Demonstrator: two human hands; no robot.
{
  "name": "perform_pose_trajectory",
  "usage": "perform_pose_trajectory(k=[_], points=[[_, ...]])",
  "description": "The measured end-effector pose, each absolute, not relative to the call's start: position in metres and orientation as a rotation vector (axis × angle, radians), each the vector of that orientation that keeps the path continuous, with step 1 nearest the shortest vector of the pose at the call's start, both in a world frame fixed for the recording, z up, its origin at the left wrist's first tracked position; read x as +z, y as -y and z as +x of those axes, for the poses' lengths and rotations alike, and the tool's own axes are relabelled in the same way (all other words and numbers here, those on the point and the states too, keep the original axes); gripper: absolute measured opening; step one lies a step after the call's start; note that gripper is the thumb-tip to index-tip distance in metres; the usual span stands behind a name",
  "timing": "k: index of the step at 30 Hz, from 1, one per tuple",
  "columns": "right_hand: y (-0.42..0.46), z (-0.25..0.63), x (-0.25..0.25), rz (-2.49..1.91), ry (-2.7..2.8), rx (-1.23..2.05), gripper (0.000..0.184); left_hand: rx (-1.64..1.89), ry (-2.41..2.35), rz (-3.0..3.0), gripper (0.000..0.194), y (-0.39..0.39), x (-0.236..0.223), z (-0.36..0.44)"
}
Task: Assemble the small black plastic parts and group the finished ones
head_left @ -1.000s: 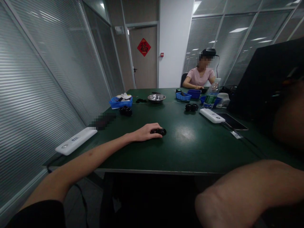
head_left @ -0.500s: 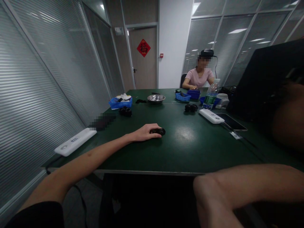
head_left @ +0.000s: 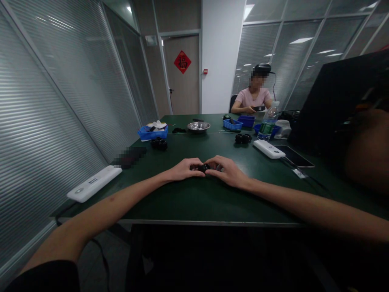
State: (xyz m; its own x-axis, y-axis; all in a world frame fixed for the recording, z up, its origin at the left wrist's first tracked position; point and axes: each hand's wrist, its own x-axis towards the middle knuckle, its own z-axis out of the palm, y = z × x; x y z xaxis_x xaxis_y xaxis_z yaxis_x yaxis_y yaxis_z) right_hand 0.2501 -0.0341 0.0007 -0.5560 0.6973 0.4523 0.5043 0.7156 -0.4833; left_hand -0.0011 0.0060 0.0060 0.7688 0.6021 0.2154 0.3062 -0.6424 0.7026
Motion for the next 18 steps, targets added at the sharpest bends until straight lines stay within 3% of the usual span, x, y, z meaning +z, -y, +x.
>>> perform_pose_trajectory(k=[10,18], points=[[0.0383,0.2495,0.0031,-0.909,2.268,0.432,0.036,0.55,-0.722,2.171,0.042,-0.0064,0.004,-0.0012],[0.0407,0.2503,0.0035,-0.838,2.237,0.512,0.025,0.54,-0.658,2.214,0.039,-0.0088,0.0041,-0.0034]])
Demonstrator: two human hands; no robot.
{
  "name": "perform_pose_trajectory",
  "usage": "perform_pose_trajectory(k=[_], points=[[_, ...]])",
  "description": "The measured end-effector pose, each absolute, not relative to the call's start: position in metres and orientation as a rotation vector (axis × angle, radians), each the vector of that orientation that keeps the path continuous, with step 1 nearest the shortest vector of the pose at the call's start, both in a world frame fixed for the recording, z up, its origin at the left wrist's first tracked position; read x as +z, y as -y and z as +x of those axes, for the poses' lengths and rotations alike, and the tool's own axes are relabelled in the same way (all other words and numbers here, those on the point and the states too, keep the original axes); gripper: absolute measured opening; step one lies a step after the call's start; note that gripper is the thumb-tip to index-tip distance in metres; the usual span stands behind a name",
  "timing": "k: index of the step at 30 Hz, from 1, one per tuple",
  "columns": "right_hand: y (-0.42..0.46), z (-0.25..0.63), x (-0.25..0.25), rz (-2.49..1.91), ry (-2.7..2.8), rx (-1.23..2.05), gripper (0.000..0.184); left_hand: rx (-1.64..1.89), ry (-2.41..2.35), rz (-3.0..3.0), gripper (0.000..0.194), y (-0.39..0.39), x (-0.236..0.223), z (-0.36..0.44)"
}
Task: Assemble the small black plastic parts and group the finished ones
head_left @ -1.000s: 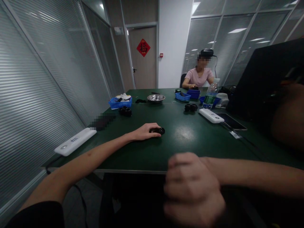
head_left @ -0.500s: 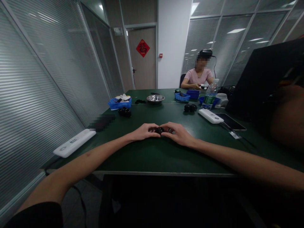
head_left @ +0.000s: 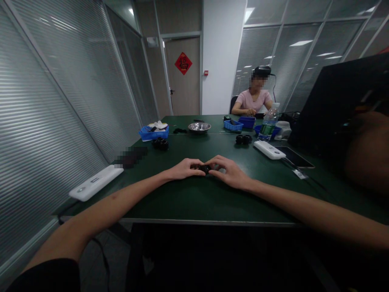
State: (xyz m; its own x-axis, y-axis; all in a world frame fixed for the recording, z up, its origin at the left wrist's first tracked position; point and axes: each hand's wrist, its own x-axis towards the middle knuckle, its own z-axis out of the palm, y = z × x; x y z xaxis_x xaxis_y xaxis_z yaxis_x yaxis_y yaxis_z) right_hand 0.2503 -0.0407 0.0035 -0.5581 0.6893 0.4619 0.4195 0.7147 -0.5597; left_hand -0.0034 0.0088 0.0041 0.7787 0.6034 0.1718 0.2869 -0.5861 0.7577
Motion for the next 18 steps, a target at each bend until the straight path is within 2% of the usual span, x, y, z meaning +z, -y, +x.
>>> perform_pose_trajectory(k=[4,10,18], points=[[0.0426,0.2504,0.0031,-0.861,2.209,0.502,0.032,0.541,-0.652,2.206,0.041,-0.0089,0.0033,-0.0027],[0.0437,0.2494,0.0025,-0.895,2.212,0.486,0.023,0.539,-0.636,2.217,0.038,-0.0104,0.0015,-0.0036],[0.0453,0.2493,0.0009,-0.9,2.208,0.432,0.028,0.543,-0.647,2.247,0.038,-0.0103,0.0019,-0.0024]])
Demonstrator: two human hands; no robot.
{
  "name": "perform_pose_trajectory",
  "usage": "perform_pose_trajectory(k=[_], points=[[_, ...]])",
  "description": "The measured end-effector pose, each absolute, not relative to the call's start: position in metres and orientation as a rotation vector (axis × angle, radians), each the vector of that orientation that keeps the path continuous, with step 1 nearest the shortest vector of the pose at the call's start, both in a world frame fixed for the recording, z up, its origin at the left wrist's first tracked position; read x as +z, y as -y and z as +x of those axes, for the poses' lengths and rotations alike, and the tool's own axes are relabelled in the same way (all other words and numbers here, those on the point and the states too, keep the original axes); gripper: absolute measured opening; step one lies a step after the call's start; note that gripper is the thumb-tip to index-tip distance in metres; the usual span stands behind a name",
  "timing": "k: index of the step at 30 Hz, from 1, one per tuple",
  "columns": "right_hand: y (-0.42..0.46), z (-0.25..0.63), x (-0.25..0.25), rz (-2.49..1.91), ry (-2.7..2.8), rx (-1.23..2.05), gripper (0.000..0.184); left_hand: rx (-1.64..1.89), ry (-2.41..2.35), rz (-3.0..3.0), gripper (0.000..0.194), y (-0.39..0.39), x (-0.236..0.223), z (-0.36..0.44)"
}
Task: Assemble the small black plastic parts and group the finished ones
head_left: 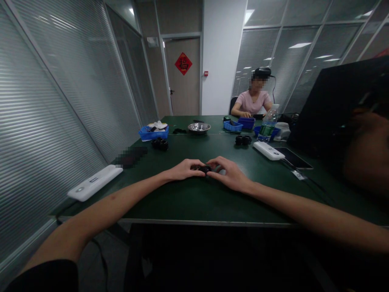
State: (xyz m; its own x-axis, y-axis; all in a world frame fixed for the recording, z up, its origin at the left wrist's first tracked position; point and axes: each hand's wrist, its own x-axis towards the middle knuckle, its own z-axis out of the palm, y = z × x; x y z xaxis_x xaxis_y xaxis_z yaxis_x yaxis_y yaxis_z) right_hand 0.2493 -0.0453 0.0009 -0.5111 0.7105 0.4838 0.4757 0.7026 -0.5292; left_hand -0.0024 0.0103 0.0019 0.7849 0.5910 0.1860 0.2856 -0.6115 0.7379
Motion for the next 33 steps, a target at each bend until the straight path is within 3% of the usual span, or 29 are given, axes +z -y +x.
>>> perform_pose_trajectory(k=[4,23,33], points=[[0.0466,0.25,0.0027,-0.879,2.253,0.406,0.021,0.53,-0.664,2.26,0.039,-0.0072,0.0059,-0.0023],[0.0505,0.2487,0.0046,-0.905,2.227,0.406,0.028,0.55,-0.615,2.289,0.039,-0.0098,0.0044,-0.0026],[0.0507,0.2484,0.0051,-0.872,2.296,0.377,0.02,0.547,-0.613,2.308,0.038,-0.0103,0.0036,-0.0034]])
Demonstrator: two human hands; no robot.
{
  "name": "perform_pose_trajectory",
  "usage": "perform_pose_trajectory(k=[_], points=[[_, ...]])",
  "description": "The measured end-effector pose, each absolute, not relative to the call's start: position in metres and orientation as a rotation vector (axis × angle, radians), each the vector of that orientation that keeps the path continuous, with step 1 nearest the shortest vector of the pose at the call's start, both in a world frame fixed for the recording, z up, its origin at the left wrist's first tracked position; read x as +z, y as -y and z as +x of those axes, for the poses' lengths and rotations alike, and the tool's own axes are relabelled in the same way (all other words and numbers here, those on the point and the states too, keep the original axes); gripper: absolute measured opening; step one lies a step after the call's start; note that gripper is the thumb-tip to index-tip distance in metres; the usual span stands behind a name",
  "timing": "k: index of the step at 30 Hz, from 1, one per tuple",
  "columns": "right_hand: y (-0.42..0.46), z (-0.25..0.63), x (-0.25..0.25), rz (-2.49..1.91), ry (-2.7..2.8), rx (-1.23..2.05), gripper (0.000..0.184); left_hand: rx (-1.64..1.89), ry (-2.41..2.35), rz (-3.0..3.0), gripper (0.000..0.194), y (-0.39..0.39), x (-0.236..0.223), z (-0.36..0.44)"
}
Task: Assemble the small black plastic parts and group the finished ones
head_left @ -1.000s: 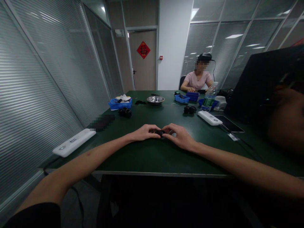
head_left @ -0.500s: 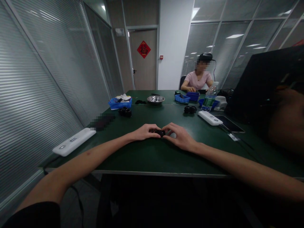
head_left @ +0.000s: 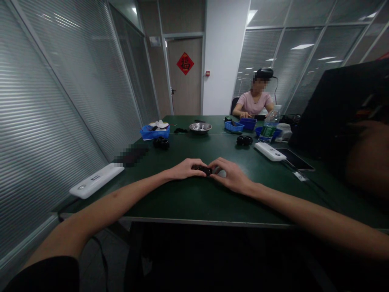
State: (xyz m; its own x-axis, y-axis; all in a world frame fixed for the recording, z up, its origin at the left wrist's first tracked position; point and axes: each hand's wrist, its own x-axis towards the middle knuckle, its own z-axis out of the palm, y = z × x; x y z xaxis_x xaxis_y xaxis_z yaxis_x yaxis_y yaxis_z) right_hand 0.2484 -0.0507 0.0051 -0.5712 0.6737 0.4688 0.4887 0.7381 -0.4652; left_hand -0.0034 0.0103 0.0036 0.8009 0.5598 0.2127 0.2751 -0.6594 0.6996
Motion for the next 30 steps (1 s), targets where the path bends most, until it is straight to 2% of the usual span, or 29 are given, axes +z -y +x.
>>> perform_pose_trajectory(k=[4,9,16,21,30], points=[[0.0508,0.2471,0.0041,-0.951,2.246,0.389,0.027,0.565,-0.628,2.307,0.038,-0.0107,0.0032,-0.0036],[0.0502,0.2472,0.0011,-0.992,2.258,0.377,0.023,0.566,-0.626,2.305,0.038,-0.0122,0.0011,-0.004],[0.0514,0.2471,0.0043,-0.957,2.233,0.409,0.028,0.569,-0.626,2.307,0.038,-0.0097,0.0036,-0.0025],[0.0508,0.2471,0.0023,-1.008,2.242,0.385,0.02,0.562,-0.633,2.314,0.037,-0.0082,0.0054,-0.0026],[0.0506,0.2469,0.002,-0.982,2.238,0.352,0.025,0.575,-0.625,2.302,0.039,-0.0112,0.0017,-0.0026]])
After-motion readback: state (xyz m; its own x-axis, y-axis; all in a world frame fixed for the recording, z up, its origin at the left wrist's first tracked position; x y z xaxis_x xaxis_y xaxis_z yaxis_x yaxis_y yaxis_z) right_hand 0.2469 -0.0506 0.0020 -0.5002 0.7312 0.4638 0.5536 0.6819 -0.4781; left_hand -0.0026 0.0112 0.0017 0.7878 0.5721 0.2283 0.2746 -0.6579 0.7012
